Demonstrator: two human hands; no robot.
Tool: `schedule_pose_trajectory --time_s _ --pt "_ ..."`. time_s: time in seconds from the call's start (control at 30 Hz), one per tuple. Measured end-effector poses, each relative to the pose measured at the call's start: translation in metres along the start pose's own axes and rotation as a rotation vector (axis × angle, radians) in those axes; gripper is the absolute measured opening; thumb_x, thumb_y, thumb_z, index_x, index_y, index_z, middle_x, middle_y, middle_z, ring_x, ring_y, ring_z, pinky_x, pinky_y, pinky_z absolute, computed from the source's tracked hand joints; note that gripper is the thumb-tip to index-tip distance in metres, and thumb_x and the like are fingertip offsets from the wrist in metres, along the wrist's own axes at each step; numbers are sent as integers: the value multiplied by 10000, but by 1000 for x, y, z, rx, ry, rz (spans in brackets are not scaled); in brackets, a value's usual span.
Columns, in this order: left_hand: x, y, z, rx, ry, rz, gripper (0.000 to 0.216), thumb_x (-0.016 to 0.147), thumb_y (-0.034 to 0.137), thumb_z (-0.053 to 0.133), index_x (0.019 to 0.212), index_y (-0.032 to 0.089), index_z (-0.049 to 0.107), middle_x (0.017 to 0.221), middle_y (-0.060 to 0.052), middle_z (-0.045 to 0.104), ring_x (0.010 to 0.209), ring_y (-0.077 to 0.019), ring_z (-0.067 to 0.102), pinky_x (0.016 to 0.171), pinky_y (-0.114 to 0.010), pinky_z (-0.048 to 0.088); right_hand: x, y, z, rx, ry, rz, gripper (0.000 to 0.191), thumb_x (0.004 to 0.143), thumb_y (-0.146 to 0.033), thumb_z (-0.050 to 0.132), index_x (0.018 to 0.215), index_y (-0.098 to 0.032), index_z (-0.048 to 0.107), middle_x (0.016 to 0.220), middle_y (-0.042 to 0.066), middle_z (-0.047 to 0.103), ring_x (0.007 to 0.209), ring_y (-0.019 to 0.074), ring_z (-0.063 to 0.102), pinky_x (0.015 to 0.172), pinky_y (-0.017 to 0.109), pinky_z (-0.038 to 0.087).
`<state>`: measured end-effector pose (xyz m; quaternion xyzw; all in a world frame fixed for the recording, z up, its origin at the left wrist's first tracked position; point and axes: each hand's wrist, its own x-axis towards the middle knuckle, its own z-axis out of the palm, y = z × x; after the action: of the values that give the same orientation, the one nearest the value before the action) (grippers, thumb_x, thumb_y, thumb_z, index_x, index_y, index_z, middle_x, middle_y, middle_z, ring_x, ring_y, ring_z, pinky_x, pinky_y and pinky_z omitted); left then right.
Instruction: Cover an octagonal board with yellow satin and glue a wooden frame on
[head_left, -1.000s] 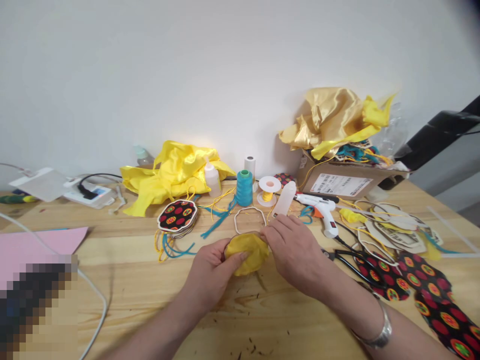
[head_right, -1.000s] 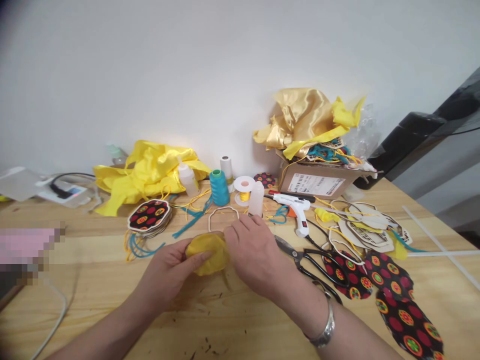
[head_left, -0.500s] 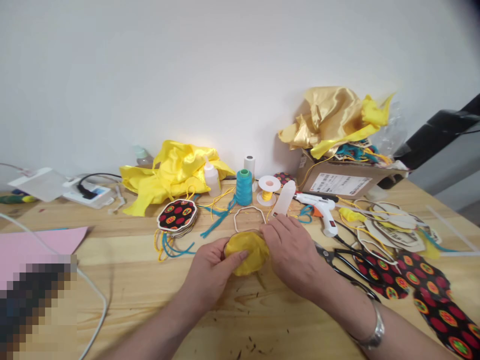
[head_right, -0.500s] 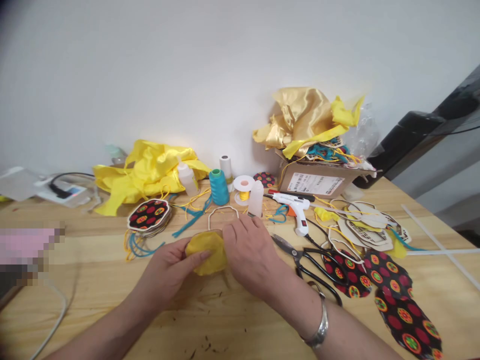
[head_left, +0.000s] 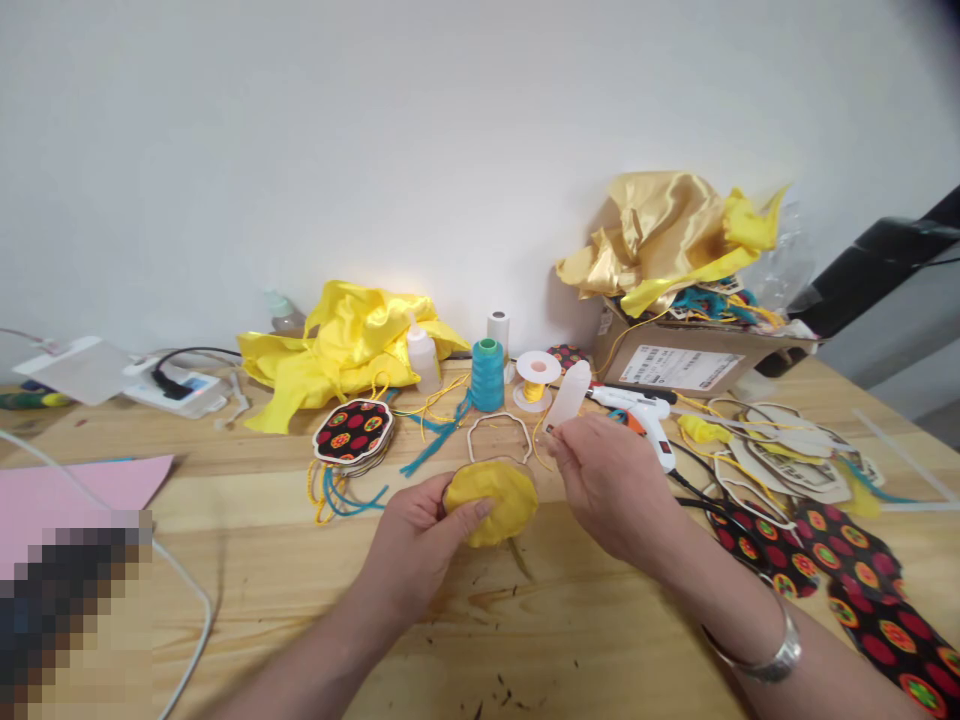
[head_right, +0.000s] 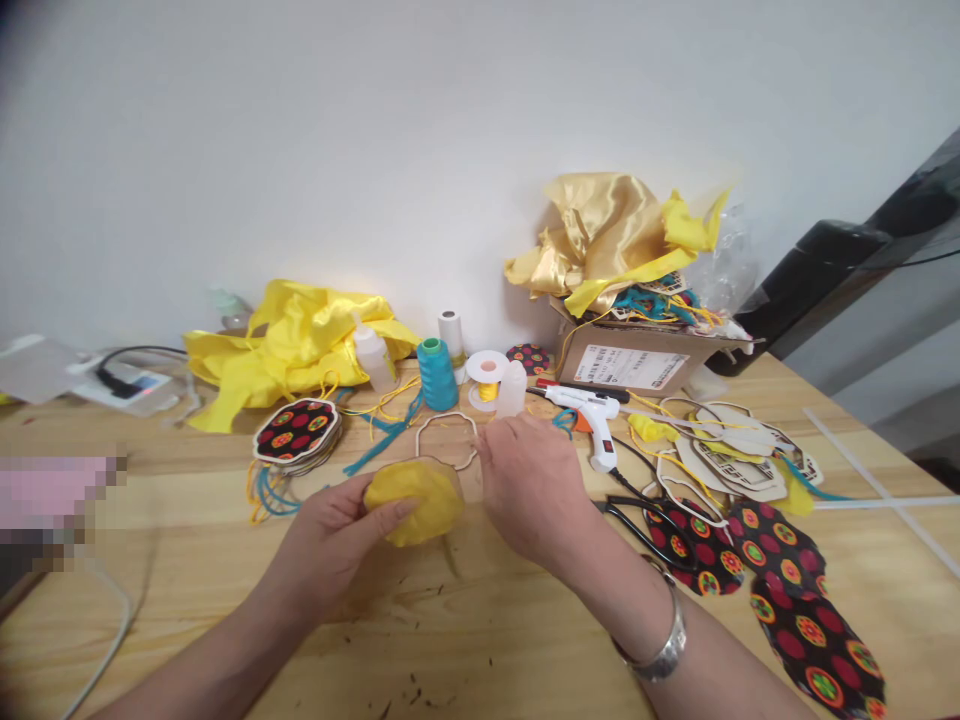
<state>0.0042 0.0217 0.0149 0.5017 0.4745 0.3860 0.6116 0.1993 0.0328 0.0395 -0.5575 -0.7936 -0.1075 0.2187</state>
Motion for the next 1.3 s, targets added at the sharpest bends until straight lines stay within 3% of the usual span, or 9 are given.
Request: schedule_pose_trajectory --time_s 0.1,0.17,0.23,0.33,0.43,0.6,0.83,1.1,1.3 --pt "1 0 -1 -5 13 7 281 717 325 695 953 174 710 798 1 737 746 -177 641 683 -253 509 -1 -1 -2 -17 -144 24 291 885 -238 476 614 -169 559 588 54 596 567 191 525 540 297 275" --pt "1 -1 -1 0 19 6 297 714 333 696 961 170 709 811 -6 737 749 -186 642 684 -264 511 -2 0 1 11 -170 31 279 889 -221 456 641 -165 571 627 64 611 602 200 540 553 297 301" --pt "1 -1 -2 17 19 8 301 711 337 697 956 162 710 810 -14 737 735 -189 641 668 -267 511 -3 2 4 95 -117 -2 202 861 -113 425 770 -149 601 742 80 633 717 213 562 609 297 355" --pt "0 -1 -1 26 10 15 282 716 329 695 942 160 712 799 -15 735 720 -180 637 658 -257 509 -4 2 6 296 -39 -7 263 827 -26 396 949 -136 601 900 91 646 855 209 570 710 305 410" --pt "0 -1 0 22 6 11 265 722 320 693 938 168 712 777 -2 731 703 -164 629 646 -238 503 -4 -1 3 455 -48 26 216 890 -111 426 975 -143 622 848 70 665 776 184 590 684 294 427" --pt "0 -2 0 56 -16 22 261 740 314 676 961 179 708 794 6 728 721 -162 622 664 -234 498 -5 -3 1 530 28 -93 174 905 -169 486 944 -172 655 742 30 633 707 156 551 646 276 406" --pt "-1 0 0 134 -17 32 245 750 310 656 952 182 711 798 -1 719 752 -179 617 694 -251 493 -4 -4 3 466 56 -180 151 900 -205 522 906 -166 669 801 50 640 791 174 520 719 306 410" --pt "0 -2 -2 205 -1 38 189 751 339 640 817 170 694 731 5 685 701 -177 601 647 -252 477 -5 -7 6 153 84 -305 164 879 -140 504 804 -148 649 722 60 613 733 188 489 660 313 355" --pt "1 -3 0 129 -18 18 211 740 323 661 879 170 705 761 1 705 689 -163 599 640 -246 481 -5 -6 14 97 69 -253 165 868 -109 476 778 -146 610 735 59 593 732 202 468 667 322 332"
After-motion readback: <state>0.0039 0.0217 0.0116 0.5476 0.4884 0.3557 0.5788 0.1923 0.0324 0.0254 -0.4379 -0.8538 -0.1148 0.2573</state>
